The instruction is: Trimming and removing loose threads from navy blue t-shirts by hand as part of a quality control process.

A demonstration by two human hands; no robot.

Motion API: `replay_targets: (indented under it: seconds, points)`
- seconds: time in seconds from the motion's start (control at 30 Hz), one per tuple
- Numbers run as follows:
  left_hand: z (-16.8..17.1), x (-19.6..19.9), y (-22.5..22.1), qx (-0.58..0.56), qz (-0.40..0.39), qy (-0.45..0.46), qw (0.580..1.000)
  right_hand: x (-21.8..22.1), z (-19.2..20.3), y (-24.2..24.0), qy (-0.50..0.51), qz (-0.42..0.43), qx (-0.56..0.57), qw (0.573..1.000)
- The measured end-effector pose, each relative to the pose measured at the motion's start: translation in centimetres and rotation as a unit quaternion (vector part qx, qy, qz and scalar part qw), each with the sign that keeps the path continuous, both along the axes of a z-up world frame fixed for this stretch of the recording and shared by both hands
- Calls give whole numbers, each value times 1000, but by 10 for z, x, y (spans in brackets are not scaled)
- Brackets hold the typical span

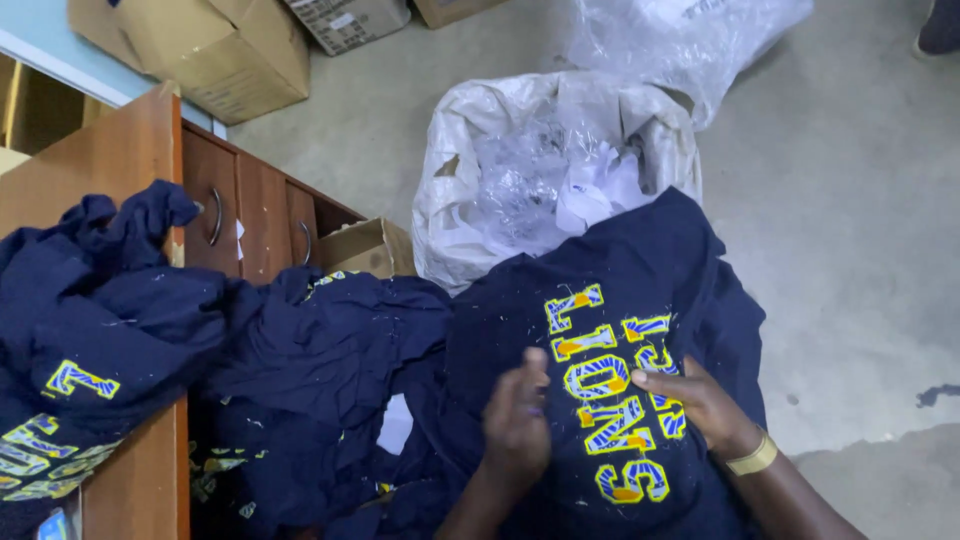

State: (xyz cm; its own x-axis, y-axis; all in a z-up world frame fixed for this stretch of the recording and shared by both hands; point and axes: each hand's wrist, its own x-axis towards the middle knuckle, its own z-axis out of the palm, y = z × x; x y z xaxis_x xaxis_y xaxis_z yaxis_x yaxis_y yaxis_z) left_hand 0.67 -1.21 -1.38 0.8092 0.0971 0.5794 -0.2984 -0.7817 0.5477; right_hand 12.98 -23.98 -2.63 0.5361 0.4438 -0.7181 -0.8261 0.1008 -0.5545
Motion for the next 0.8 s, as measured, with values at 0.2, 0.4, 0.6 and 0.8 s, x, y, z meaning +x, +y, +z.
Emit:
replay_targets:
  seconds: [0.2,0.4,0.6,0.8]
  points:
    - [8,1,-9,20,-66,167,984,-4,-30,-4,114,-19,45,992]
    - [13,-2,-5,106,-20,49,993,-9,46,21,35,-53,10,998]
    - [18,7,-7,75,-45,46,995,-7,46,22,63,-78,20,995]
    - [18,11,-12,15,-58,53,997,-5,11,11,66,-56,29,996]
